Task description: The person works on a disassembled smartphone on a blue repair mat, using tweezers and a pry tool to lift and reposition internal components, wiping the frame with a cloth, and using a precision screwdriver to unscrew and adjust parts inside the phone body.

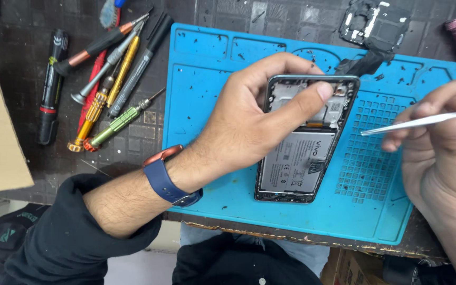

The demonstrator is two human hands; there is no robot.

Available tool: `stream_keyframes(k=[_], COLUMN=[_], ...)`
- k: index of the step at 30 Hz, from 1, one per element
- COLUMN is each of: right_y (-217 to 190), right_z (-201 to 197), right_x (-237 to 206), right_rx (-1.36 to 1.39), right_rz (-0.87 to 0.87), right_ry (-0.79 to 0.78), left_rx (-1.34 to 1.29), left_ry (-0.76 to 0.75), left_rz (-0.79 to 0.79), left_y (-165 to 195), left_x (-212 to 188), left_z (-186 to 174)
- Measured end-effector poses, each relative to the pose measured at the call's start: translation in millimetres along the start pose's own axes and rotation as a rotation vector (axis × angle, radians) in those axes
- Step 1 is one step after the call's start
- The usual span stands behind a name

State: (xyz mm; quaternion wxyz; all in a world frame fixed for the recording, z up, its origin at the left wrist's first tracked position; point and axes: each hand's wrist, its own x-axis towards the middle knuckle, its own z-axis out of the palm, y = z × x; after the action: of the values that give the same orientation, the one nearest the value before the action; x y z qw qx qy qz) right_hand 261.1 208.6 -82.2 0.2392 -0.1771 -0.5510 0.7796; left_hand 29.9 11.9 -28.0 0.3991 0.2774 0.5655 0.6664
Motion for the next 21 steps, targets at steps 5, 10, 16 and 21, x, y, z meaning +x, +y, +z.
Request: stream_keyframes(k=[5, 10, 16, 21], right_y=[-2.1, 3.8, 3.1, 2.3], right_z=[22.6, 61.4, 72.6, 78.2], right_x=[5.4, 41.6, 41.4, 37.5], right_rx=[-0.016, 0.11, 0.054, -0.071], right_rz=[-0.04, -0.095, -0.108, -0.107], right_ry=[0.049, 0.152, 0.148, 0.093], left_rx=[0.186, 0.248, 0.18, 0.261], left_ry=[-0.007, 0.0, -0.047, -0.01], left_rz=[0.201, 0.063, -0.037, -0.073], left_y=[-1.1, -3.5, 1.6, 7.3], left_x=[5.4, 6.5, 5.7, 5.2], left_z=[-10.1, -9.1, -9.8, -6.0])
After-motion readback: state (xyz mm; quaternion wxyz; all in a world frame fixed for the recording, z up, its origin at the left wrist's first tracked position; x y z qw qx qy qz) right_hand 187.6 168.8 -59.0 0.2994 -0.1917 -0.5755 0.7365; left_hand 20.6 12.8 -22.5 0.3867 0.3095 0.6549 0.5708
